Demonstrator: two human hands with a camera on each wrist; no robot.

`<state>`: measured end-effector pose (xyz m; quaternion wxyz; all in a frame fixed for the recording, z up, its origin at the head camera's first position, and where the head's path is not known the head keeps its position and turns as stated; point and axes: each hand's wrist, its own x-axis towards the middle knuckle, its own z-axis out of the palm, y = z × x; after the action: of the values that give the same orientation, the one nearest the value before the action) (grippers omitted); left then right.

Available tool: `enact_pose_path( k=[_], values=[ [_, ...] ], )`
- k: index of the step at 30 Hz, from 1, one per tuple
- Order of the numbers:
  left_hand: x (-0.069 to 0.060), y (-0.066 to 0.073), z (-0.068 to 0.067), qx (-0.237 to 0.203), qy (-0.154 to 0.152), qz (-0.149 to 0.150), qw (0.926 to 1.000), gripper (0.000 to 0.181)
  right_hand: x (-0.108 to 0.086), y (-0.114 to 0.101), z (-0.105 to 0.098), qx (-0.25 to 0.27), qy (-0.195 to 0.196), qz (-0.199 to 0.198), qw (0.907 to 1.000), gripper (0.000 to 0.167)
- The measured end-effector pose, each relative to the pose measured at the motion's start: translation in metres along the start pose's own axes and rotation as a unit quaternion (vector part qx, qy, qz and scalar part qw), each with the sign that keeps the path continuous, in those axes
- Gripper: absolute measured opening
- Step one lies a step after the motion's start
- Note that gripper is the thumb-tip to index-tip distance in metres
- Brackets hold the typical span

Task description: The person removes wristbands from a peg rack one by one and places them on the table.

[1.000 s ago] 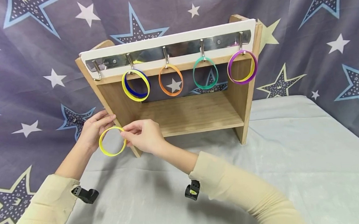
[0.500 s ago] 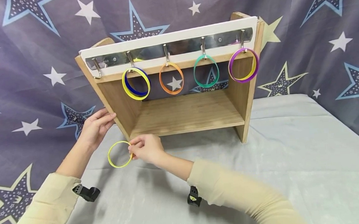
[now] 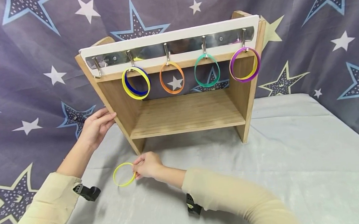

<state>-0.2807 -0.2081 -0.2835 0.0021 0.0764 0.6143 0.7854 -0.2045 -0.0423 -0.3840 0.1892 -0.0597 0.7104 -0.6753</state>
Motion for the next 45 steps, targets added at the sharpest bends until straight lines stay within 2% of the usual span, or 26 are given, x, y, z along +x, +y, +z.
enact_pose_path(
  k=[13, 25, 32, 45],
  values=[
    [-0.002, -0.004, -0.002, -0.006, 0.001, -0.004, 1.0, 0.022, -0.003, 0.019, 0.007, -0.026, -0.007, 0.011, 0.9996, 0.009],
    [0.0, -0.002, -0.002, -0.021, -0.006, 0.007, 0.9997, 0.022, -0.001, 0.019, 0.007, -0.03, -0.014, 0.031, 0.999, 0.009],
    [-0.002, 0.0, -0.002, -0.019, -0.007, 0.0, 0.9998, 0.022, -0.001, 0.02, 0.01, -0.03, -0.008, 0.036, 0.9989, 0.008],
    [-0.001, -0.001, 0.0, -0.017, -0.006, 0.002, 0.9998, 0.022, -0.004, 0.014, 0.0, -0.101, -0.001, 0.014, 0.9948, 0.009]
  ],
)
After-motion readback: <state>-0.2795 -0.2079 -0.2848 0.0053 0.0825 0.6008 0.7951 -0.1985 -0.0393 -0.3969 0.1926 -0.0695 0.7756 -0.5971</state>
